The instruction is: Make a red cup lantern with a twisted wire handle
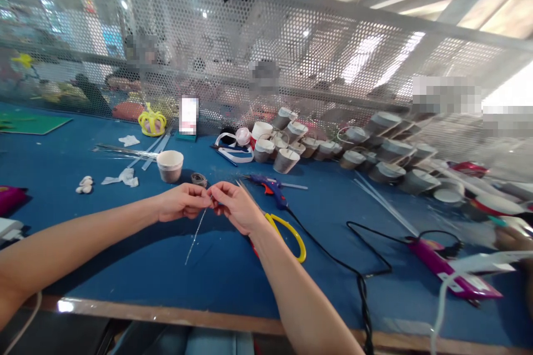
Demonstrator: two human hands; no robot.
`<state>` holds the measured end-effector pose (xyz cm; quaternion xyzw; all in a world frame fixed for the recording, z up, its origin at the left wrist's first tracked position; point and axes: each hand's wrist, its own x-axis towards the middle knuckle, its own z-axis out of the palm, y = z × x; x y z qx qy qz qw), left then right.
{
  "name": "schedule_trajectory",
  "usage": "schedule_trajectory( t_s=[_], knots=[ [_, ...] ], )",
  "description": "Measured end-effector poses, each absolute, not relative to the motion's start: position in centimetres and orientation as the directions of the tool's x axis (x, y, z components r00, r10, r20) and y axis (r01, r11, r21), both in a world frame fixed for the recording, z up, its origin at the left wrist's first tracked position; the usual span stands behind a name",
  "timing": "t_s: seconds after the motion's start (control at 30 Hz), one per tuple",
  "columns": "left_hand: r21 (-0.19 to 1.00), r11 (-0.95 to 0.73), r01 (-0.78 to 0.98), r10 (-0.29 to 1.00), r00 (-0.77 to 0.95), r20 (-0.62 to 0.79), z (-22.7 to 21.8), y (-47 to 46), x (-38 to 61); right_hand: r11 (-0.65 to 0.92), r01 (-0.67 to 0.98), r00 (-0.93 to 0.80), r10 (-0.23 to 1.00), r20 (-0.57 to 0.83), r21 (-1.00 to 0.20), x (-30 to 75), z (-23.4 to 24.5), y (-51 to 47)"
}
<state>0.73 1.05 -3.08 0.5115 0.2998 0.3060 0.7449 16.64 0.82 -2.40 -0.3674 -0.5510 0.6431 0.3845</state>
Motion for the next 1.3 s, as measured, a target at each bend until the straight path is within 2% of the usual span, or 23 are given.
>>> schedule_trajectory(
  t_s=[0.27,0.47,0.53,0.7,0.8,0.87,1.0,1.1,1.2,1.3],
  knots=[
    [0.991,0.131,-0.019,0.753,0.652,-0.087,-2.2,1.0,0.2,-0.036,-0.048,-0.351,0.936,-0.017,-0.998,16.4,-2.4,0.5],
    [0.954,-0.246,0.169,0.801,0.59,0.102,-2.5,1.3,0.2,0.022,0.043,-0.312,0.95,0.008,-0.999,16.3,-2.6,0.6],
    [0.937,-0.288,0.199,0.813,0.568,0.13,-2.6,1.3,0.3,0.06,0.096,-0.288,0.957,0.03,-0.994,16.3,-2.6,0.7],
    [0.977,-0.124,0.173,0.831,0.556,0.007,-2.3,1.0,0.5,0.168,0.258,-0.248,0.963,0.103,-0.951,16.4,-2.6,0.5],
    [0.986,-0.075,0.148,0.835,0.55,-0.019,-2.2,0.8,0.5,0.182,0.286,-0.24,0.964,0.113,-0.941,16.3,-2.6,0.3],
    [0.993,-0.037,0.113,0.835,0.549,-0.032,-2.1,0.7,0.6,0.149,0.23,-0.26,0.962,0.087,-0.962,16.3,-2.6,0.2],
    [0.991,0.129,-0.033,0.83,0.551,-0.089,-2.0,0.6,0.6,-0.011,-0.053,-0.357,0.934,0.009,-0.999,16.3,-2.4,0.1],
    [0.969,0.228,-0.094,0.805,0.578,-0.134,-1.9,0.5,0.6,-0.089,-0.123,-0.395,0.918,-0.034,-0.988,16.4,-2.3,0.1],
    [0.978,0.204,-0.048,0.805,0.576,-0.14,-2.1,0.5,0.7,-0.104,-0.102,-0.378,0.924,-0.058,-0.989,16.3,-2.6,0.1],
    [0.995,0.067,0.074,0.843,0.53,-0.096,-2.3,0.6,0.7,-0.051,0.002,-0.289,0.956,-0.05,-0.999,16.1,-2.9,0.1]
  ],
)
